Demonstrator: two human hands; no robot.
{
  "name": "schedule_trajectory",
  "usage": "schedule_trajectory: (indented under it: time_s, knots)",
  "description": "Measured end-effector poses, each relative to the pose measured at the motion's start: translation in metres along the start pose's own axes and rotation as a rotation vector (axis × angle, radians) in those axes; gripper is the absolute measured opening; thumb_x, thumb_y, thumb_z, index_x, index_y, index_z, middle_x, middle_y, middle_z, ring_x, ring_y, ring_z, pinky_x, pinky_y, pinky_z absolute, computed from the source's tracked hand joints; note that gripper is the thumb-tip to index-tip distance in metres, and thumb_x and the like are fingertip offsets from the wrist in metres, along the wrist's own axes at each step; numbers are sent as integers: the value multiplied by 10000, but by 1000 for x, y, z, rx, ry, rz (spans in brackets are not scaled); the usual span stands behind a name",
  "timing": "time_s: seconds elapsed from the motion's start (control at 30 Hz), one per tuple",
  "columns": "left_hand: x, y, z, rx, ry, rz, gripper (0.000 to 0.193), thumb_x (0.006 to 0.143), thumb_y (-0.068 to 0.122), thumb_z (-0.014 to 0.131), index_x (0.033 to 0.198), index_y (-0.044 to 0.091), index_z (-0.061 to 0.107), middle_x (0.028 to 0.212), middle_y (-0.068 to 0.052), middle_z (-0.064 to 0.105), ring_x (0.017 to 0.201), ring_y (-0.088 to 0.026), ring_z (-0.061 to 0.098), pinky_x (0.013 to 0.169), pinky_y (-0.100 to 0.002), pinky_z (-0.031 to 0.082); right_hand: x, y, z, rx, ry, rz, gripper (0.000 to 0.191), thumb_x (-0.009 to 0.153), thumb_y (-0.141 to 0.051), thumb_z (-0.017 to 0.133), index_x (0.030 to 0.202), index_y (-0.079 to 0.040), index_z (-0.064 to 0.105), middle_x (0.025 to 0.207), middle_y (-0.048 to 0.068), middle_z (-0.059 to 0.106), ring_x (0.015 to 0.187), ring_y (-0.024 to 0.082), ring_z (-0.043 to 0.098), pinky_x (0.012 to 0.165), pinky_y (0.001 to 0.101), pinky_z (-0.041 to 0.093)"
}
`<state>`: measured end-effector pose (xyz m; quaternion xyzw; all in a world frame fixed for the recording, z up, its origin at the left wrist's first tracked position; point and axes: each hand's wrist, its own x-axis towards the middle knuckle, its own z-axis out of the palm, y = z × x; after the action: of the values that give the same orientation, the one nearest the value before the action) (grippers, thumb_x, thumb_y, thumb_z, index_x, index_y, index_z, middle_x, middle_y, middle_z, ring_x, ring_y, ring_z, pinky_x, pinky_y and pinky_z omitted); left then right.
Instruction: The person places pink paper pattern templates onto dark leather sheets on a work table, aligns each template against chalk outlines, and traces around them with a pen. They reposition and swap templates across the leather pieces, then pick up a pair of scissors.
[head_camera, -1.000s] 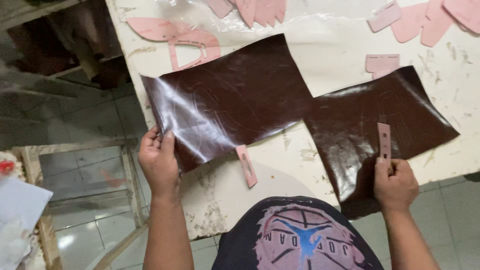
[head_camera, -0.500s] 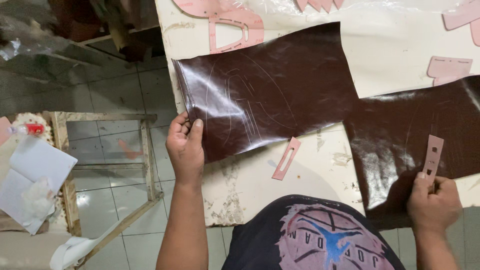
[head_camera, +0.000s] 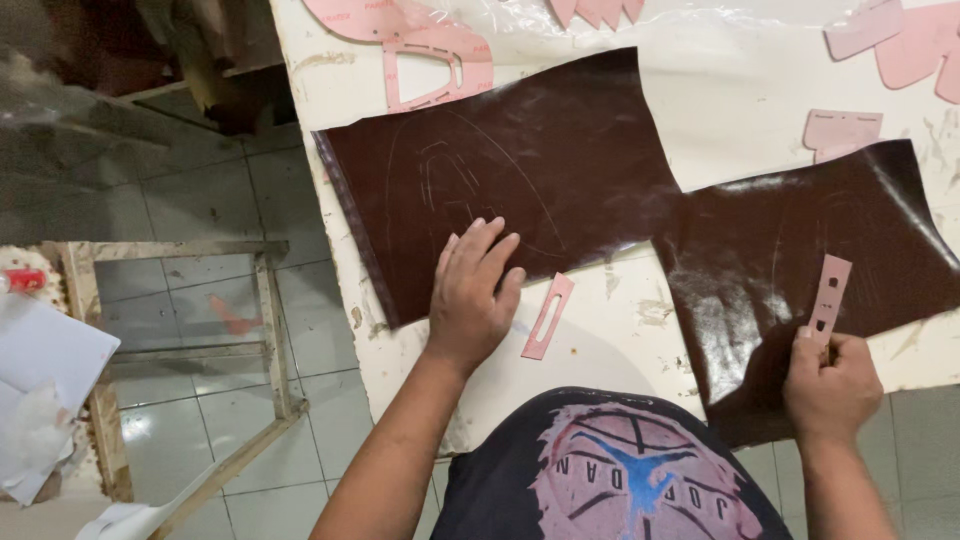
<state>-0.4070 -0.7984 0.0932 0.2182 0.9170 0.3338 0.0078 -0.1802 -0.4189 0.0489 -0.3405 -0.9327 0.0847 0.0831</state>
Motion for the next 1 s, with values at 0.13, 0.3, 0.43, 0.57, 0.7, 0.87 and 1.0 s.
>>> schedule_trajectory:
  time_s: [0.13,0.3,0.43,0.57,0.7,0.87,1.0]
  knots:
    - [16,11,14,127,-65,-11,597,982,370,606,1500,91,507,1635,-149,343,1528,-358,234,1233,-573,103,-5,0,-8,117,-34,69,379,1105,-353,703,1028,18,691,867,142,697,804,270,674,791,410,533]
    - [21,15,16,147,-119,-66,630,973,397,607,1528,129,476,1663,-90,304,1554,-332,205,1241,-596,77,1,-15,-40,324,-229,300,375,1011,-321,755,1096,42,722,899,125,708,823,240,685,743,386,543]
    - [21,14,15,142,-114,-58,603,971,356,623,1512,120,499,1652,-91,319,1545,-337,219,1234,-601,91,5,-54,-55,503,-300,201,289,967,-249,742,1102,6,735,952,83,719,843,187,688,732,337,552]
    - [19,18,22,130,-90,-3,493,954,259,641,1419,102,596,1608,-101,409,1533,-325,288,1241,-587,111,28,-114,-46,574,-416,-103,171,978,-170,708,1063,-38,774,992,52,721,874,131,684,754,271,541]
    - [18,22,25,-3,-74,85,386,957,209,646,1335,141,674,1570,-40,504,1527,-273,368,1283,-545,146,51,-180,-33,762,-570,-51,162,940,-152,725,1040,-38,780,889,67,738,743,88,665,653,259,558]
    - [19,28,24,-34,-50,40,385,923,237,684,1300,157,683,1535,-15,518,1500,-255,381,1268,-554,145,74,-236,-26,494,-707,-47,230,919,-266,736,977,-49,785,738,66,749,593,115,679,570,296,537]
    - [22,33,29,1,-29,-15,478,896,291,712,1346,149,636,1526,-48,490,1511,-274,358,1275,-578,136,71,-246,-27,363,-805,-52,339,920,-365,726,855,-36,783,665,98,733,547,179,663,543,345,511]
